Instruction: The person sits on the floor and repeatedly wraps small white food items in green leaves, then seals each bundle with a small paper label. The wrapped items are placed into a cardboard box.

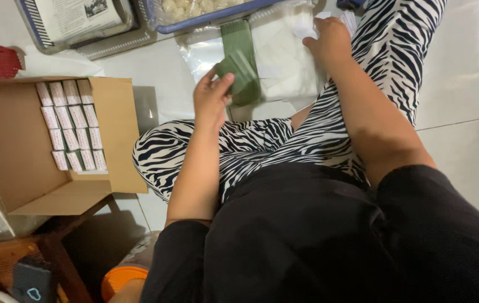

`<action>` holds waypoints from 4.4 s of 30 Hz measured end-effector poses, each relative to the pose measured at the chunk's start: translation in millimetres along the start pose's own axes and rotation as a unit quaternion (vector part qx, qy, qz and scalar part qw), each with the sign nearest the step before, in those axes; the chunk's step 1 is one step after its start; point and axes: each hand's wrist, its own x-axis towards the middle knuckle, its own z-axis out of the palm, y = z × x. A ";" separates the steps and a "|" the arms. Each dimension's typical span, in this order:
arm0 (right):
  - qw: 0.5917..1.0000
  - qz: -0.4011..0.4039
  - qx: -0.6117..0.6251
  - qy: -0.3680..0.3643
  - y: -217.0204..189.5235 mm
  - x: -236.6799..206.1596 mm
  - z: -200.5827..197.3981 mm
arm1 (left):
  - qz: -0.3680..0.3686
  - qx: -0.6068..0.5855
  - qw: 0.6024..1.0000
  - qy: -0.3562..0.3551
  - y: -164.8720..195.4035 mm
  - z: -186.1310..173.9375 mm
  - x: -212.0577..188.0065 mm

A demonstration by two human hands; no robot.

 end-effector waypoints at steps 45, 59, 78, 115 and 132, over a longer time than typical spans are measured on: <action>0.853 0.163 0.485 -0.106 -81.9 -29.5 -5.7 | 0.018 -0.081 0.994 -0.073 4.1 7.5 -2.3; 0.972 -0.168 -0.059 0.153 -68.5 -36.3 5.4 | 0.050 -0.100 0.991 -0.069 1.8 3.8 3.6; 0.978 -0.177 -0.105 -0.033 -14.7 -17.5 39.8 | 0.056 -0.108 0.990 -0.068 8.6 0.7 1.2; 0.990 -0.074 -0.052 -0.109 -27.7 -1.1 39.3 | 0.053 -0.078 0.994 -0.060 8.1 0.8 -1.8; 0.938 -0.137 -0.272 -0.166 -43.7 3.5 41.4 | 0.046 -0.087 0.993 -0.064 7.8 2.8 -0.6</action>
